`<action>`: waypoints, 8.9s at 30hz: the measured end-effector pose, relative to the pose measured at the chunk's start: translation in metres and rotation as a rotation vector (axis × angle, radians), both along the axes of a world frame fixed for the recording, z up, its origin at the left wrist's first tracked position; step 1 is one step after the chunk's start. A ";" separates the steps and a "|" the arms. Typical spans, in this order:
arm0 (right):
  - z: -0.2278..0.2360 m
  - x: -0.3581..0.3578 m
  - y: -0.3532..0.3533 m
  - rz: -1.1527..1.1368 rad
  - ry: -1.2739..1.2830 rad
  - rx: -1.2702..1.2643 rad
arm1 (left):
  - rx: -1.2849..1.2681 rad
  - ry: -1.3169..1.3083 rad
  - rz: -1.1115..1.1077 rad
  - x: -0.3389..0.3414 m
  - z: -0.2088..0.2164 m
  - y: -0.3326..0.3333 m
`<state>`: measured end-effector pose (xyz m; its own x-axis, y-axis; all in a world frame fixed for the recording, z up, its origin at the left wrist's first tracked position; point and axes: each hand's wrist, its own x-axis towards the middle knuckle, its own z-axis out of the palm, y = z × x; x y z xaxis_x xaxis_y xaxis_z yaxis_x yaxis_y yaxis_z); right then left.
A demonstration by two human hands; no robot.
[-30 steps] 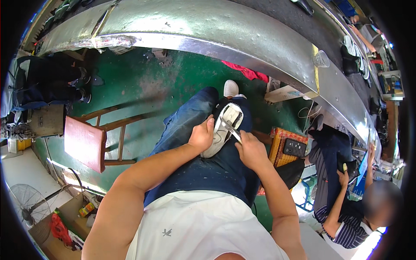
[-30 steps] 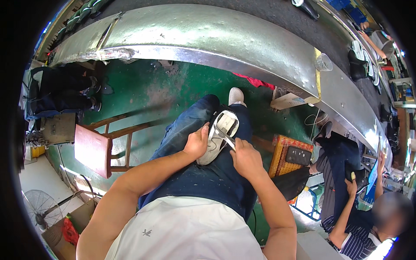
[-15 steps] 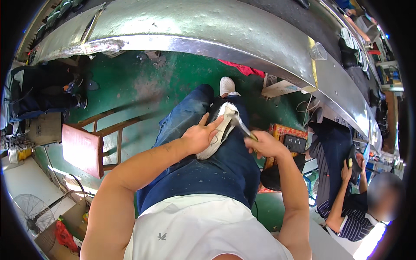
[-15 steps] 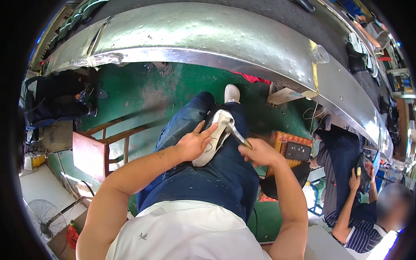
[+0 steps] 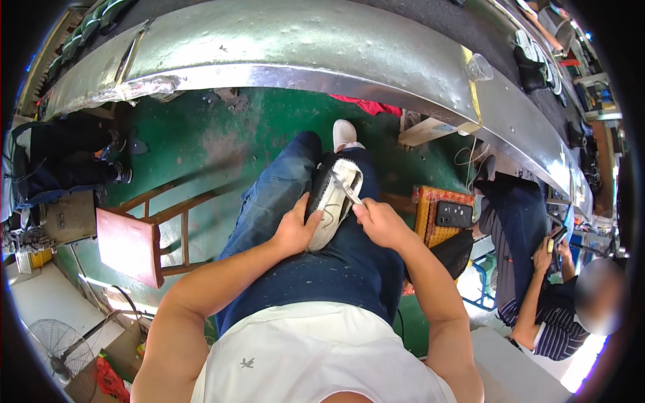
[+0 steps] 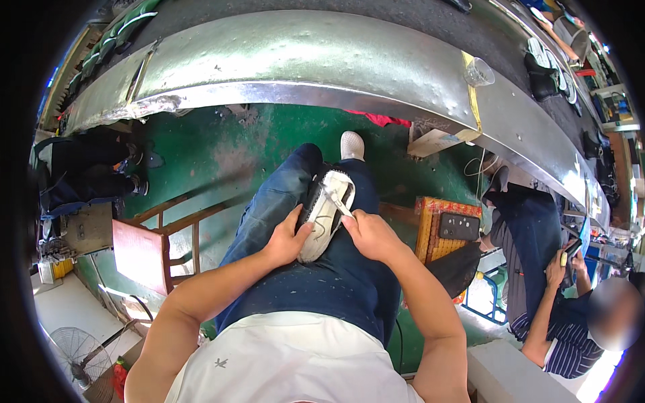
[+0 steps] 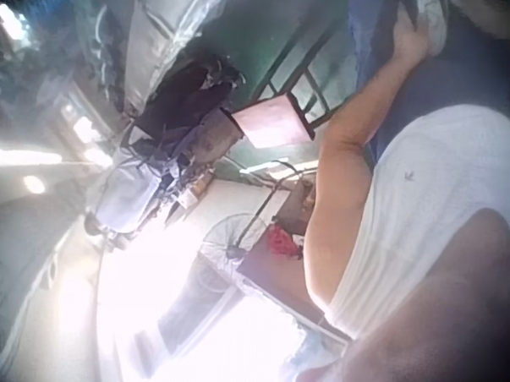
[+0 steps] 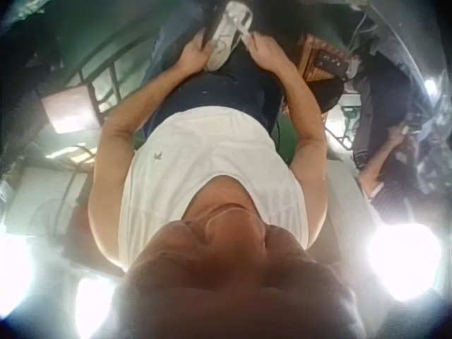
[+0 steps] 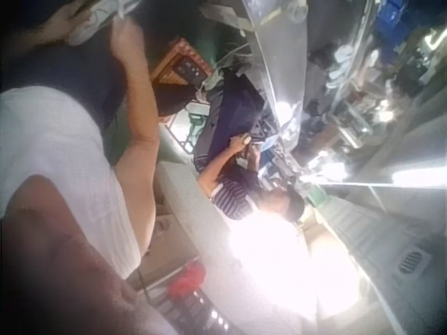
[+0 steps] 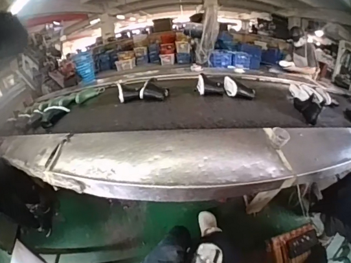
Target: Manually trim and secure shoe upper material to the sole using pliers and hammers.
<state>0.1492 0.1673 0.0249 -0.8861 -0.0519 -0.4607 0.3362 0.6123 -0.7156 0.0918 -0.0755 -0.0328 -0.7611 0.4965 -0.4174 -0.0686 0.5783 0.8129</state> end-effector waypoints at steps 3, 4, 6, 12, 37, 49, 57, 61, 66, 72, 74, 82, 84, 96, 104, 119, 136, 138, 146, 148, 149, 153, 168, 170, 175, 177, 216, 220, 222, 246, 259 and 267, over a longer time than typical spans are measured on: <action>-0.002 0.016 -0.014 -0.106 -0.017 -0.115 | 0.020 0.027 -0.060 -0.008 0.001 0.000; -0.008 0.021 -0.021 -0.126 0.159 -0.095 | 0.037 0.014 -0.081 -0.010 0.001 -0.001; -0.019 0.020 -0.021 0.070 0.014 0.137 | 0.055 0.005 -0.102 -0.012 0.000 -0.002; -0.018 0.037 -0.030 -0.038 0.141 -0.016 | 0.000 -0.095 -0.214 -0.016 0.015 -0.006; -0.030 0.111 0.007 -0.600 -0.096 -0.494 | 0.424 0.083 -0.749 -0.163 0.170 0.076; -0.001 0.107 -0.003 -0.511 -0.066 -0.312 | -0.119 0.003 -0.494 -0.057 0.029 0.072; 0.010 0.082 0.015 -0.345 -0.333 -0.522 | -0.062 0.192 -0.472 -0.062 0.021 0.065; 0.032 0.064 0.013 -0.609 -0.480 -0.875 | -0.051 0.428 -0.427 -0.051 0.015 0.062; 0.014 0.048 0.005 -0.329 -0.258 -0.341 | -0.097 0.356 -0.456 -0.053 0.018 0.067; 0.026 0.046 0.003 -0.584 -0.375 -0.631 | -0.004 0.304 -0.465 -0.060 0.011 0.059; 0.022 0.045 0.004 -0.553 -0.398 -0.663 | -0.026 0.287 -0.470 -0.062 0.011 0.059; 0.034 0.069 0.020 -0.124 -0.297 -0.128 | 0.070 0.583 -0.309 -0.027 0.029 0.038; 0.044 0.068 0.020 -0.049 -0.201 -0.054 | 0.069 0.610 -0.310 -0.027 0.031 0.034; 0.087 -0.015 0.034 0.415 -0.485 0.192 | 0.202 0.760 -0.264 -0.012 0.025 0.041; 0.079 -0.061 0.050 0.434 -0.814 0.093 | 0.284 0.166 0.000 -0.036 -0.024 0.047; -0.038 -0.063 0.112 0.668 -0.193 0.013 | 0.304 -0.203 -0.402 -0.068 -0.055 0.035; -0.008 0.012 0.087 0.133 -0.077 -0.171 | -0.057 -0.171 -0.378 -0.076 -0.009 0.069; 0.010 0.002 0.081 0.180 -0.418 -0.074 | -0.063 -0.152 -0.367 -0.071 -0.012 0.069; 0.029 -0.012 0.076 0.403 -0.046 0.494 | 0.009 -0.059 -0.227 -0.041 -0.029 0.061; 0.046 -0.036 0.070 0.237 -0.391 0.170 | 0.011 -0.047 -0.204 -0.036 -0.029 0.061; 0.053 -0.042 0.067 0.059 -0.724 -0.168 | 0.011 -0.040 -0.182 -0.036 -0.028 0.061; 0.018 0.001 0.064 0.163 -0.033 0.036 | 0.030 -0.018 -0.156 -0.033 -0.024 0.063; 0.005 0.000 0.047 0.039 -0.104 0.119 | 0.031 -0.058 -0.126 -0.032 -0.022 0.064; -0.019 0.011 0.020 -0.196 -0.153 0.001 | 0.060 0.004 -0.104 -0.031 -0.031 0.062; 0.016 0.002 0.010 -0.297 -0.443 -0.147 | 0.107 0.122 -0.129 -0.027 -0.029 0.060; -0.006 0.008 0.010 -0.357 -0.495 -0.349 | 0.136 0.145 -0.145 -0.027 -0.028 0.059; -0.004 0.006 0.017 -0.081 0.148 0.171 | -0.108 0.019 -0.331 -0.036 -0.011 0.073; 0.007 0.008 0.015 0.001 -0.035 0.324 | -0.056 -0.009 -0.334 -0.042 -0.006 0.070; -0.002 0.014 0.012 -0.006 0.008 0.303 | -0.045 -0.026 -0.349 -0.045 -0.001 0.070; -0.013 0.065 0.006 0.200 0.174 0.213 | 0.041 -0.259 -0.307 -0.070 -0.006 0.064; -0.012 0.092 0.024 0.022 -0.350 -0.209 | 0.139 -0.140 -0.341 0.007 -0.043 0.015; 0.020 0.074 -0.007 -0.268 0.031 -0.171 | 0.182 -0.211 -0.188 0.004 -0.038 0.027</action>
<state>0.2232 0.1599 0.0451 -0.8922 0.1110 -0.4379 0.4456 0.3753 -0.8128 0.0959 -0.0487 -0.0704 -0.5552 0.7010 -0.4475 -0.1523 0.4432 0.8834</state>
